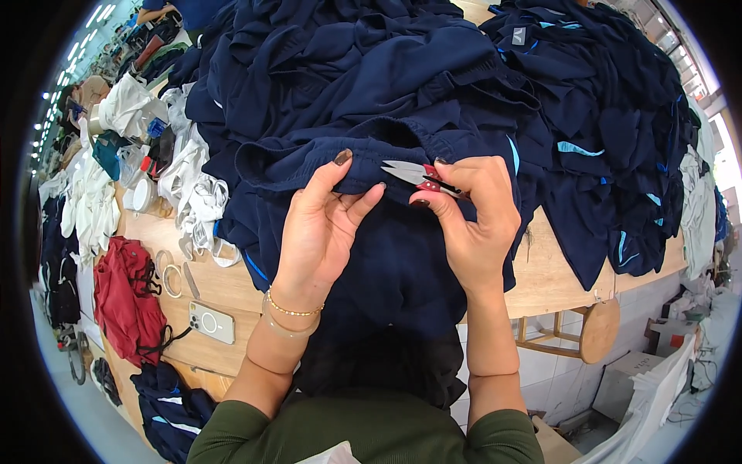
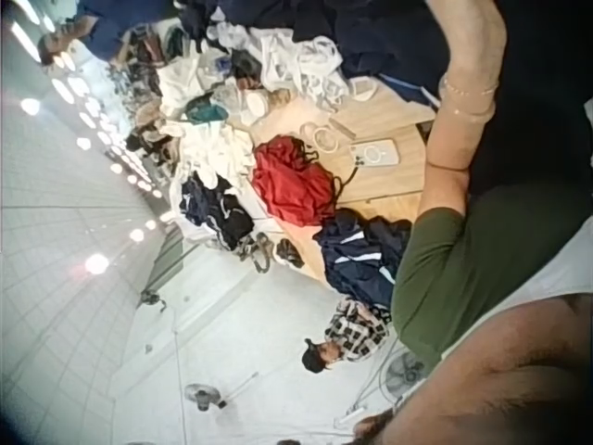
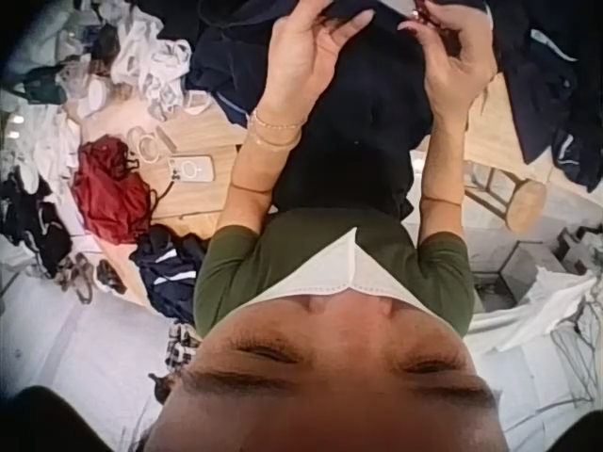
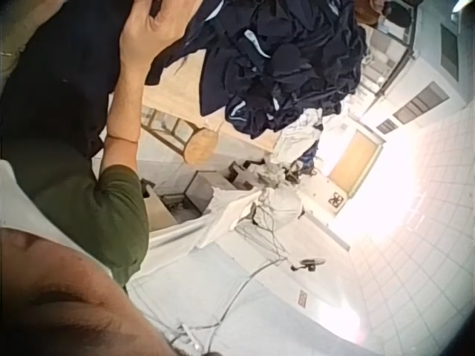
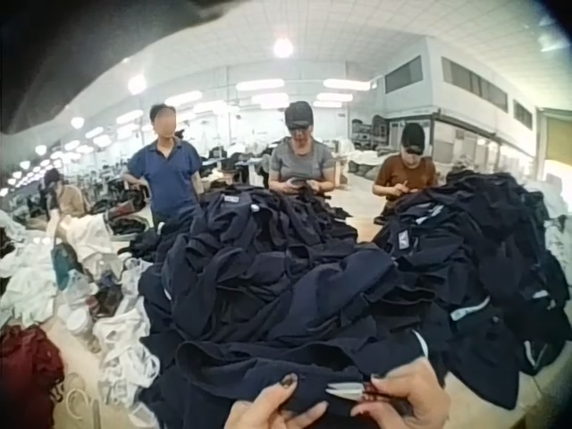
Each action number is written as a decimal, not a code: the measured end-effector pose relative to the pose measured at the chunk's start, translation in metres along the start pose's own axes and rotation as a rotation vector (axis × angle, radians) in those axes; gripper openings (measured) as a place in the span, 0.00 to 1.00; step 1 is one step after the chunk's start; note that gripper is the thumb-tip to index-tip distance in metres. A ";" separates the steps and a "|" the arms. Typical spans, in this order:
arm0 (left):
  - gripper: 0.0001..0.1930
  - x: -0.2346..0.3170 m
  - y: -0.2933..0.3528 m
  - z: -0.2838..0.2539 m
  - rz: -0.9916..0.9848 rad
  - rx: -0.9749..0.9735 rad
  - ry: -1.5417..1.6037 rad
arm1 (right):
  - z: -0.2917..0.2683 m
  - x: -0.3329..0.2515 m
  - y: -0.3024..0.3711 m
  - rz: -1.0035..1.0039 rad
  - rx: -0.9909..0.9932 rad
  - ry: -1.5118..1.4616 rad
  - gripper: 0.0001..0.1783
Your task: Trimming excess threads from the waistbands of navy blue shorts using thread snips.
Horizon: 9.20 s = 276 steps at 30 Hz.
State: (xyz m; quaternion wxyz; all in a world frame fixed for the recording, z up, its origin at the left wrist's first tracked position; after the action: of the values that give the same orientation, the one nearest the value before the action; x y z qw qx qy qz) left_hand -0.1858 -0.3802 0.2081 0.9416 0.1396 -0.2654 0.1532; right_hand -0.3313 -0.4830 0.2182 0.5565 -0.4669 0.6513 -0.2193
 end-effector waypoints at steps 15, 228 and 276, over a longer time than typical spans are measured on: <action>0.12 0.001 0.002 0.001 -0.035 -0.023 0.009 | 0.010 -0.001 -0.005 -0.020 -0.002 -0.034 0.15; 0.04 -0.001 -0.038 0.003 0.026 -0.110 -1.188 | -0.010 0.024 -0.025 0.694 -0.409 -0.029 0.15; 0.11 -0.036 -0.036 -0.007 -0.057 -0.039 -0.891 | 0.003 0.055 -0.025 0.735 -0.194 -0.498 0.14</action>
State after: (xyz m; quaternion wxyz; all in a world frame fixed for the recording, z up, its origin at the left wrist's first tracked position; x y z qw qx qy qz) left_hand -0.1984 -0.4183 0.1761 0.7417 0.1814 -0.6440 0.0469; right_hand -0.3160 -0.5408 0.2090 0.6910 -0.2932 0.6375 0.1738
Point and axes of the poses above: each hand's wrist, its own y-axis away from the middle knuckle, its own z-axis out of the palm, x = y × z, the point moved 2 cm from there along -y, towards the middle knuckle, and after that the axes turned 9 degrees about -z, right-handed, at the moved point
